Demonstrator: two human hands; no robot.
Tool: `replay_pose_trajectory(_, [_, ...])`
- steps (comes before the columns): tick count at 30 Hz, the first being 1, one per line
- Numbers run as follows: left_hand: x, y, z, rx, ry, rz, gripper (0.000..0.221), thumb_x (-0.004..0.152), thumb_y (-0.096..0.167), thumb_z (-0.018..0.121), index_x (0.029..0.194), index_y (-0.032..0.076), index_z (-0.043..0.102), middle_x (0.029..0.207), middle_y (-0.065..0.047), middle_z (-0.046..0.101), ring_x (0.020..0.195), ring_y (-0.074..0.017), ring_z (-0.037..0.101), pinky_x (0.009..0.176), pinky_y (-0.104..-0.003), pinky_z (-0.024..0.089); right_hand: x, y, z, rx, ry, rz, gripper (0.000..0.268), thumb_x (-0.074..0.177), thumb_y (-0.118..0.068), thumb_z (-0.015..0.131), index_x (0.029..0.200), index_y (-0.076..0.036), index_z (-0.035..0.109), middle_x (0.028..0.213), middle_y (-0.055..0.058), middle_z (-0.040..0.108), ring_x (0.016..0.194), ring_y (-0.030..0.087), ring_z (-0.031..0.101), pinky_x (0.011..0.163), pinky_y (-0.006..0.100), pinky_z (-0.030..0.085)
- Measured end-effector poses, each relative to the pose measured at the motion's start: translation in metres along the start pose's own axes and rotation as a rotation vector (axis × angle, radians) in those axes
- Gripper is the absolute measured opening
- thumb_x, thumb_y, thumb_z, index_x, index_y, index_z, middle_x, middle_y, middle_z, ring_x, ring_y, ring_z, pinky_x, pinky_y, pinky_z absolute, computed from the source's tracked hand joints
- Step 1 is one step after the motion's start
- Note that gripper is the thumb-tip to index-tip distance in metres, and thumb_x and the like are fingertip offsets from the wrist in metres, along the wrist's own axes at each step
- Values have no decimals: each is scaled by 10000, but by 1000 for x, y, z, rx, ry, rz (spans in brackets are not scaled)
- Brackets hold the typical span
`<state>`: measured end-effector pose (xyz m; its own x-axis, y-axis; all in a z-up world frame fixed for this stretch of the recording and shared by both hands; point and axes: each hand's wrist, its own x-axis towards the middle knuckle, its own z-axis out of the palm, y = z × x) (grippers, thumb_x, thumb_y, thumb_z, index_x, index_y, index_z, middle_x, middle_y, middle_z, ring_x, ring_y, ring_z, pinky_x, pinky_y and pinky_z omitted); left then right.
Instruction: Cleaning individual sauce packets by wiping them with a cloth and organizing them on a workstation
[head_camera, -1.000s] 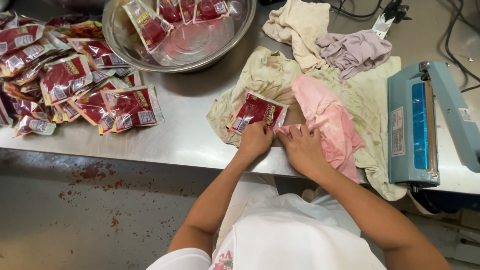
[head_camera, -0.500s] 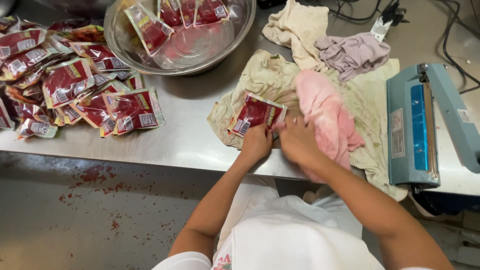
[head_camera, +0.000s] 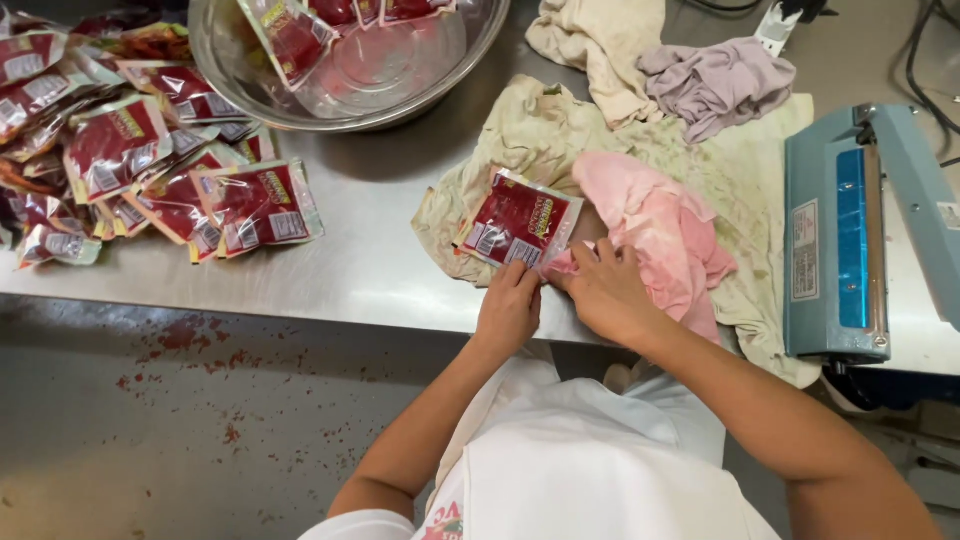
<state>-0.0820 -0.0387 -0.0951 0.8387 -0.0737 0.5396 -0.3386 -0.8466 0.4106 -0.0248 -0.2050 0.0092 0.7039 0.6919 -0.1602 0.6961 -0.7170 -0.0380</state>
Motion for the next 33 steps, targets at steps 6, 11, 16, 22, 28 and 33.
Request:
replay_pose_trajectory(6, [3,4,-7,-2,-20,4,77,824,1,652,832,54,596,847,-82,518,805,-289,595,741,-371,510,27,21,30,-168,321,56,321,947,-215,527,1155,-270,765,1059,77,576,989,347,555,804,530,410])
replay_pose_trajectory(11, [9,3,-9,2,-40,-6,98,828,-20,672,794,43,606,826,-91,527,762,-294,597,728,-365,505,54,46,28,-83,272,156,373,957,-212,512,1215,-354,741,1055,54,572,1031,366,547,819,584,425])
replay_pose_trajectory(16, [11,-3,-7,-76,-80,-56,62,829,-11,677,799,25,638,818,-97,550,751,-300,617,723,-368,514,46,56,42,132,360,240,303,925,-200,589,1144,-301,772,1132,48,556,1113,381,524,896,609,439])
replay_pose_trajectory(22, [11,-1,-7,-42,-47,-31,58,847,28,671,814,61,638,826,-70,540,766,-265,611,713,-347,515,7,3,37,-62,321,24,342,964,-190,496,1157,-337,737,1149,86,590,1087,425,573,893,590,462])
replay_pose_trajectory(28, [10,3,-10,-6,-33,-28,78,823,31,686,786,59,624,809,-66,544,743,-258,609,682,-347,513,39,34,39,-204,322,80,314,984,-253,507,1161,-293,763,1050,64,588,1024,359,563,886,610,430])
replay_pose_trajectory(33, [13,0,-8,19,-142,-92,56,862,58,677,811,62,652,840,-62,575,757,-261,654,693,-328,538,50,45,30,7,180,221,375,987,-215,498,1236,-373,730,1097,69,561,1107,394,531,860,595,445])
